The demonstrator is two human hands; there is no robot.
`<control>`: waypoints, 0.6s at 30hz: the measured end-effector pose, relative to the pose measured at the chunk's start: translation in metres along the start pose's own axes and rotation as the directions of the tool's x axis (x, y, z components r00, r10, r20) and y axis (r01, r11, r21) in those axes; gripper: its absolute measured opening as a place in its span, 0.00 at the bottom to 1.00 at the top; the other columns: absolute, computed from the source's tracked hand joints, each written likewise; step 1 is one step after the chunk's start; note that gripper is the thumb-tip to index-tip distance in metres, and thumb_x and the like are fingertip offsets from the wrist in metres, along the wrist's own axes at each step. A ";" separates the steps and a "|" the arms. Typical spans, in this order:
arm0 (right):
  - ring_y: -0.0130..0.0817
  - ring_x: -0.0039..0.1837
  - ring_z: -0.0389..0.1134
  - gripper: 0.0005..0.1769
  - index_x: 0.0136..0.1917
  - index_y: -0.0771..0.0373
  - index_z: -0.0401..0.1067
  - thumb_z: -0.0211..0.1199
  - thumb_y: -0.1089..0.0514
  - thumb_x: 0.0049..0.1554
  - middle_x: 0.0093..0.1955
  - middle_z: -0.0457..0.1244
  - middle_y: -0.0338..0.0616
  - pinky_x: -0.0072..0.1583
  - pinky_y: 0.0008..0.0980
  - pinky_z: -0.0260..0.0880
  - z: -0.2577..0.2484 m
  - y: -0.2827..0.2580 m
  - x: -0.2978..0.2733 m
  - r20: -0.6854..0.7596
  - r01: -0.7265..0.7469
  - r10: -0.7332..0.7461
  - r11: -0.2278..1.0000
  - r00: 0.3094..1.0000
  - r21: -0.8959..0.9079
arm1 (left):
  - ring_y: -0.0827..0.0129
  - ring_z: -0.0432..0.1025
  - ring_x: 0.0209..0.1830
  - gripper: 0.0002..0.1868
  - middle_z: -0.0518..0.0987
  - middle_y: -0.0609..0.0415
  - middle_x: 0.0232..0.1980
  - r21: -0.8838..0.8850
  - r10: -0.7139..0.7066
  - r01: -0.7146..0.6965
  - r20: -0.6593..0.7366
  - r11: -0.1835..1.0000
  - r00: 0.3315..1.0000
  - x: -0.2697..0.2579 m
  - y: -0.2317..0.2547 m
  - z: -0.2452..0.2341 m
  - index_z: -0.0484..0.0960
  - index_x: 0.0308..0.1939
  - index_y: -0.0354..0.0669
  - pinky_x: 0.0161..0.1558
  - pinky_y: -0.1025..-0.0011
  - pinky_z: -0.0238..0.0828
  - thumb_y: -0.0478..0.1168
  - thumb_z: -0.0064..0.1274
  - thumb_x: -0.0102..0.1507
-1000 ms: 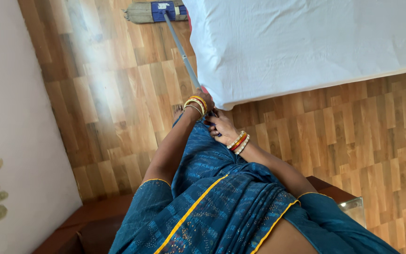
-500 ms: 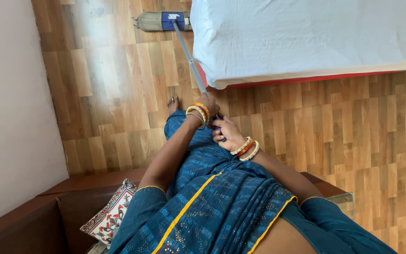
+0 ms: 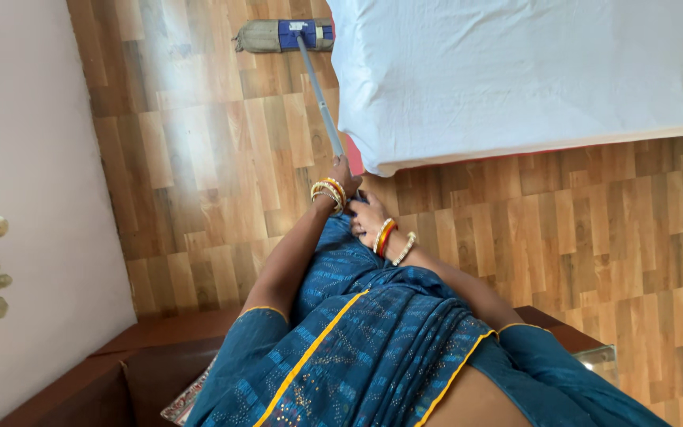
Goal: The person mops a wooden floor using a mop with a blue and white head. They move the mop back and forth across the floor, cleaning the area near a bed and a sofa.
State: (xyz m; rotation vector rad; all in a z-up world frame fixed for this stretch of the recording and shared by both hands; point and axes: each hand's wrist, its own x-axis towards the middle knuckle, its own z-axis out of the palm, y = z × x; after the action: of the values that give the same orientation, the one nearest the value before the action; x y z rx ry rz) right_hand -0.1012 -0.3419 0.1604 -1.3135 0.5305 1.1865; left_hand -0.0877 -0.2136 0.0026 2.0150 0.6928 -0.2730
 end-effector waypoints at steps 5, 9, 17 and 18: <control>0.20 0.27 0.49 0.08 0.53 0.55 0.65 0.54 0.64 0.61 0.34 0.55 0.34 0.26 0.23 0.45 0.037 -0.031 0.075 0.035 0.089 -0.088 0.996 0.996 -0.028 | 0.34 0.67 0.63 0.39 0.60 0.26 0.72 0.114 -0.029 0.029 -0.004 0.993 1.000 0.068 -0.002 -0.056 0.62 0.68 0.34 0.62 0.54 0.69 0.46 0.60 0.58; 0.20 0.26 0.48 0.10 0.55 0.54 0.63 0.55 0.65 0.61 0.32 0.54 0.34 0.26 0.24 0.43 0.067 -0.062 0.118 0.102 0.139 -0.140 0.990 0.985 0.020 | 0.44 0.74 0.64 0.30 0.77 0.37 0.66 0.066 -0.081 0.078 0.037 0.995 0.996 0.109 0.002 -0.098 0.74 0.69 0.49 0.66 0.58 0.70 0.50 0.53 0.62; 0.19 0.27 0.51 0.25 0.68 0.45 0.63 0.53 0.66 0.61 0.33 0.55 0.33 0.26 0.21 0.47 0.094 -0.055 0.088 0.049 0.062 -0.062 0.998 0.997 0.008 | 0.40 0.65 0.70 0.28 0.57 0.34 0.77 0.173 -0.061 0.046 0.082 0.984 0.995 0.101 -0.012 -0.103 0.72 0.71 0.51 0.70 0.56 0.62 0.49 0.48 0.66; 0.18 0.28 0.50 0.26 0.69 0.44 0.63 0.53 0.66 0.60 0.34 0.56 0.33 0.26 0.20 0.47 0.093 -0.051 0.081 0.057 0.052 -0.053 0.998 0.997 0.018 | 0.38 0.62 0.71 0.29 0.50 0.31 0.79 0.182 -0.049 0.032 0.090 0.983 0.995 0.093 -0.013 -0.098 0.70 0.72 0.51 0.70 0.56 0.60 0.49 0.47 0.66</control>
State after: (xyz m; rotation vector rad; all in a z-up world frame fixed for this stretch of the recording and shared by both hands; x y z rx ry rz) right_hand -0.0554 -0.2192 0.1372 -1.2682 0.4611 1.1701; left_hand -0.0280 -0.0919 0.0016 2.1460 0.6698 -0.4671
